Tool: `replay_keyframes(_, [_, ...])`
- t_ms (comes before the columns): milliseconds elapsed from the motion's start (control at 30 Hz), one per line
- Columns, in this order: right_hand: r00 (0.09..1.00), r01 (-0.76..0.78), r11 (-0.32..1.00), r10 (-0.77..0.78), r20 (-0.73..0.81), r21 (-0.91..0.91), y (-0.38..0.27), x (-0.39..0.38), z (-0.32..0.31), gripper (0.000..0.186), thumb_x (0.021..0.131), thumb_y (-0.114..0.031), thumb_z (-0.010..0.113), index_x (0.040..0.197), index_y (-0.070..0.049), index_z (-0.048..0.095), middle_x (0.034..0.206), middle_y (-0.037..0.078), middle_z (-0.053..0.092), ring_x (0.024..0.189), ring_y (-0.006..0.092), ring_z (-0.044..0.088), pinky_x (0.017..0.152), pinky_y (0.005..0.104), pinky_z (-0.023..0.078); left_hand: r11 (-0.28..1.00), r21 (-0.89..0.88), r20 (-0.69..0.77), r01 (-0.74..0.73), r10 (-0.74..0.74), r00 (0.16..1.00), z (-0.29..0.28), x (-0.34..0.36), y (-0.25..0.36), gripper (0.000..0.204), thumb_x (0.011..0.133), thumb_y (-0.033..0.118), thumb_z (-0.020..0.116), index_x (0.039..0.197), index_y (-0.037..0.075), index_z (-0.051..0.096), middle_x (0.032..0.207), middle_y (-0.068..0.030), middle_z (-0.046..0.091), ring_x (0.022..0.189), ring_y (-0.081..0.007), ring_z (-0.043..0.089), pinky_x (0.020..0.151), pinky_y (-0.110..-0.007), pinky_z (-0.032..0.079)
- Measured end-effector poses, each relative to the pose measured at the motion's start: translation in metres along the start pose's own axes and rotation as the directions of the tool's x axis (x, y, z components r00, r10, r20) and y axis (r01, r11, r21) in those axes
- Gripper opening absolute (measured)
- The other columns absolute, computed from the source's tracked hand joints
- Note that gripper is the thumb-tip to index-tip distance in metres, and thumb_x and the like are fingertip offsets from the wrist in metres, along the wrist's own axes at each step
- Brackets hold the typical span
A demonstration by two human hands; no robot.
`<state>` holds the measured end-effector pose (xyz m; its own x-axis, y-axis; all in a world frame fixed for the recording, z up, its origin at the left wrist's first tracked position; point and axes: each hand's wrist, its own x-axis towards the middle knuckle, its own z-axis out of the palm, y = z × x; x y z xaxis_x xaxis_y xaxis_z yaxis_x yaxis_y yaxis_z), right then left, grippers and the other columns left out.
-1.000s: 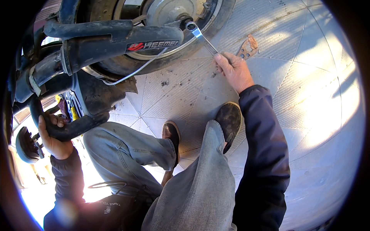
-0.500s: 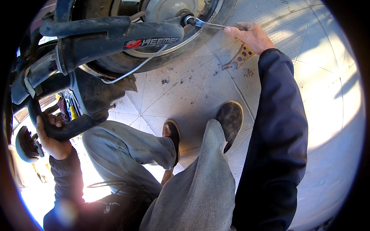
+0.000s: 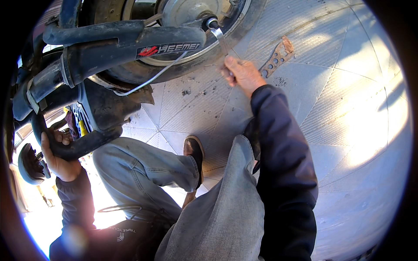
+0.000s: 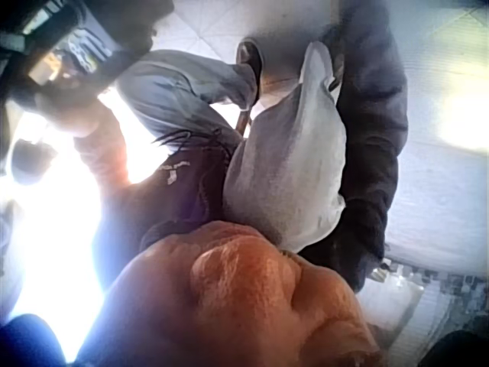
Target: The person uses a wrench to loosen and remove a bolt from the front wheel axle of a scooter. After removing the bolt, the person detaches the front wheel from the scooter frame.
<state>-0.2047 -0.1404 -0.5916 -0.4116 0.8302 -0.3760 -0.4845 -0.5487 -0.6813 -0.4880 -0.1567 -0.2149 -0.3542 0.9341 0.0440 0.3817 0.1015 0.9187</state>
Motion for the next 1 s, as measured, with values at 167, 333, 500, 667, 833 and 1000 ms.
replay_keyframes(167, [0.999,-0.034,0.953,0.025,0.034,0.3,0.013,-0.012,0.046,0.061,0.089,-0.057,0.049,0.089,0.003,0.062,0.064,0.0,0.046,0.053,0.0083,0.041,0.046,0.0221,0.034,1.0,0.007,-0.003,0.002,-0.002,1.0,-0.004,0.002,-0.002,0.023,0.092,0.03,0.054,0.091,0.007,0.05,0.07,-0.0019,0.048,0.064,-0.0115,0.047,0.064,-0.025,0.04])
replay_keyframes(333, [0.988,-0.054,0.996,0.064,-0.139,0.071,0.003,-0.013,0.029,0.053,0.09,-0.052,0.052,0.085,0.0,0.064,0.064,0.0,0.049,0.055,0.0066,0.042,0.047,0.0214,0.034,1.0,0.01,-0.014,0.007,-0.007,1.0,-0.006,0.001,-0.001,0.024,0.092,0.03,0.054,0.092,0.006,0.05,0.07,-0.0018,0.048,0.065,-0.0114,0.047,0.065,-0.025,0.04])
replay_keyframes(500, [0.951,-0.002,0.942,-0.102,-0.292,-0.336,-0.024,-0.005,-0.025,0.047,0.088,-0.046,0.056,0.078,-0.001,0.064,0.066,0.001,0.055,0.059,0.0078,0.046,0.054,0.0216,0.037,1.0,-0.011,0.0,0.009,-0.009,1.0,-0.003,0.001,-0.001,0.025,0.091,0.03,0.055,0.094,0.005,0.051,0.071,-0.0017,0.047,0.065,-0.0116,0.046,0.064,-0.025,0.039])
replay_keyframes(667, [0.915,0.088,0.789,-0.305,-0.264,-0.608,-0.04,-0.001,-0.044,0.045,0.087,-0.044,0.059,0.076,-0.001,0.062,0.066,0.0,0.055,0.06,0.0094,0.047,0.058,0.0237,0.038,1.0,0.013,-0.04,0.015,-0.015,0.999,-0.002,0.0,-0.002,0.025,0.09,0.031,0.055,0.094,0.006,0.051,0.069,-0.0017,0.048,0.062,-0.0119,0.048,0.063,-0.026,0.041])
replay_keyframes(833, [0.955,0.006,0.952,-0.096,-0.282,-0.305,-0.011,-0.005,-0.013,0.043,0.092,-0.043,0.051,0.079,-0.003,0.062,0.065,-0.001,0.05,0.055,0.0064,0.042,0.05,0.0208,0.035,1.0,0.02,-0.036,0.017,-0.016,0.999,-0.001,0.001,-0.001,0.024,0.09,0.031,0.055,0.094,0.007,0.052,0.067,-0.0014,0.049,0.061,-0.0118,0.049,0.063,-0.027,0.041])
replay_keyframes(1000, [0.982,0.004,0.999,0.003,-0.191,0.033,0.009,-0.014,0.041,0.056,0.091,-0.057,0.046,0.081,-0.003,0.058,0.061,-0.001,0.044,0.051,0.0062,0.037,0.043,0.0204,0.031,1.0,0.011,-0.033,0.016,-0.015,0.999,0.001,0.0,0.0,0.024,0.09,0.031,0.055,0.093,0.008,0.052,0.067,-0.001,0.049,0.061,-0.0116,0.049,0.063,-0.027,0.041])
